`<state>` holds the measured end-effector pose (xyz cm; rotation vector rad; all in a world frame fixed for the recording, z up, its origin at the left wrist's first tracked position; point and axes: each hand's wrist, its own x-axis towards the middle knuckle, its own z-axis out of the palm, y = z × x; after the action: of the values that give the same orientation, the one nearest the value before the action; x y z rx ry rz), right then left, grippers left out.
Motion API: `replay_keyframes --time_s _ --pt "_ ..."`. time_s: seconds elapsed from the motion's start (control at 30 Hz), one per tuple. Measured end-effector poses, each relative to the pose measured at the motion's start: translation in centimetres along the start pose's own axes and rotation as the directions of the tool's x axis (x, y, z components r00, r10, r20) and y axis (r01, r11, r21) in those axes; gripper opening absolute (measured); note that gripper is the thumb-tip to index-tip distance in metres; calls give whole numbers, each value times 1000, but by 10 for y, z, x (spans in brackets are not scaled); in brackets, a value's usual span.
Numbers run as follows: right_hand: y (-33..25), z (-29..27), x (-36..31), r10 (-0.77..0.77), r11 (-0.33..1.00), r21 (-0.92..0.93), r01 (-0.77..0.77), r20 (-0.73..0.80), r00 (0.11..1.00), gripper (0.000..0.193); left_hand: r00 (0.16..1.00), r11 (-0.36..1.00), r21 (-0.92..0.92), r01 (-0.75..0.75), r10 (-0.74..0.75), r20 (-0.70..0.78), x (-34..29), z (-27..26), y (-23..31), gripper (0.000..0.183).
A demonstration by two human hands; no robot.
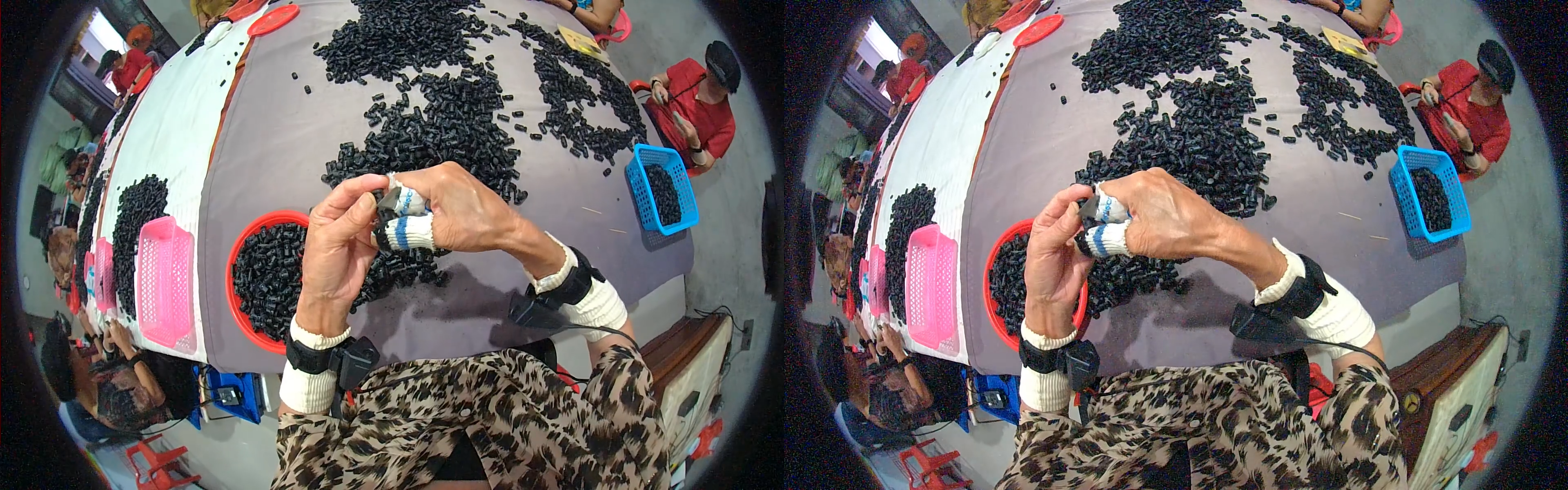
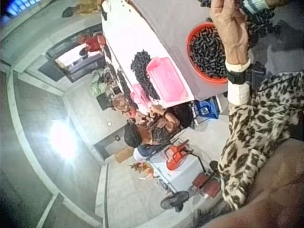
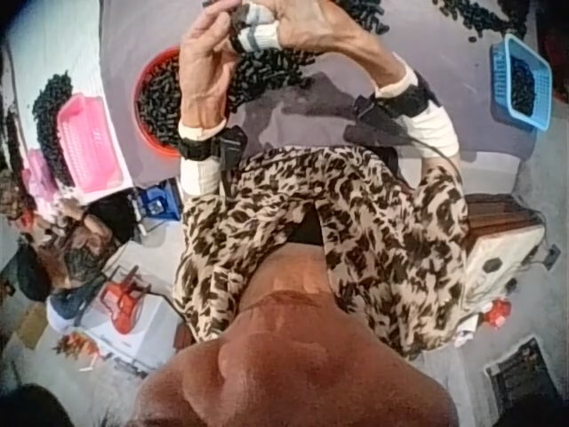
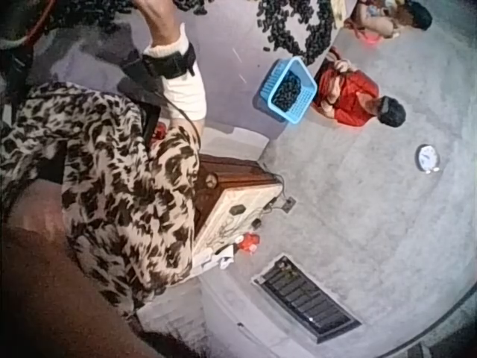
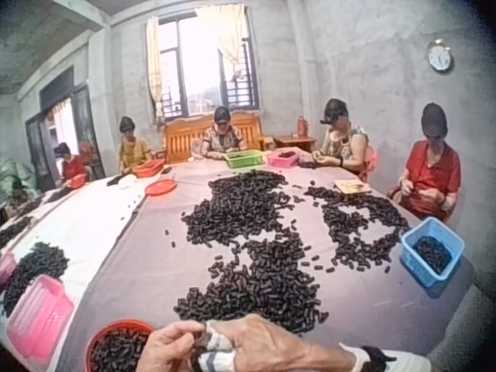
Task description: Sorting small black plastic shoe components from a pile on the table into a small container.
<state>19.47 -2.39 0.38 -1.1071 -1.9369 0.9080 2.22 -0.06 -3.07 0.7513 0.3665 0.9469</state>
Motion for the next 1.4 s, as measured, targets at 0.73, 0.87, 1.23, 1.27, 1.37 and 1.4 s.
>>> replay_keyframes --time_s 0.73,0.87,1.23,1.27,1.37,1.4 --pt "4 2 -6 103 994 42 -98 -134 986 26 1000 993 -119 -17 15 -18 0 6 -11 27" --pt "3 2 -5 95 995 54 -89 -134 986 28 999 982 -186 -21 28 34 0 0 -15 27" --pt "0 1 -7 104 988 123 -90 -117 988 29 999 964 -266 -4 13 32 -2 3 -16 26" --pt "1 0 -7 106 990 108 -95 -100 989 30 1000 968 -252 -2 8 23 -1 1 -16 26" --pt "1 -2 -7 117 992 65 -112 -79 990 31 1000 973 -231 4 -1 15 0 1 -18 25" --pt "3 -2 -7 122 992 42 -119 -70 990 31 1000 975 -221 4 -3 9 0 1 -18 25"
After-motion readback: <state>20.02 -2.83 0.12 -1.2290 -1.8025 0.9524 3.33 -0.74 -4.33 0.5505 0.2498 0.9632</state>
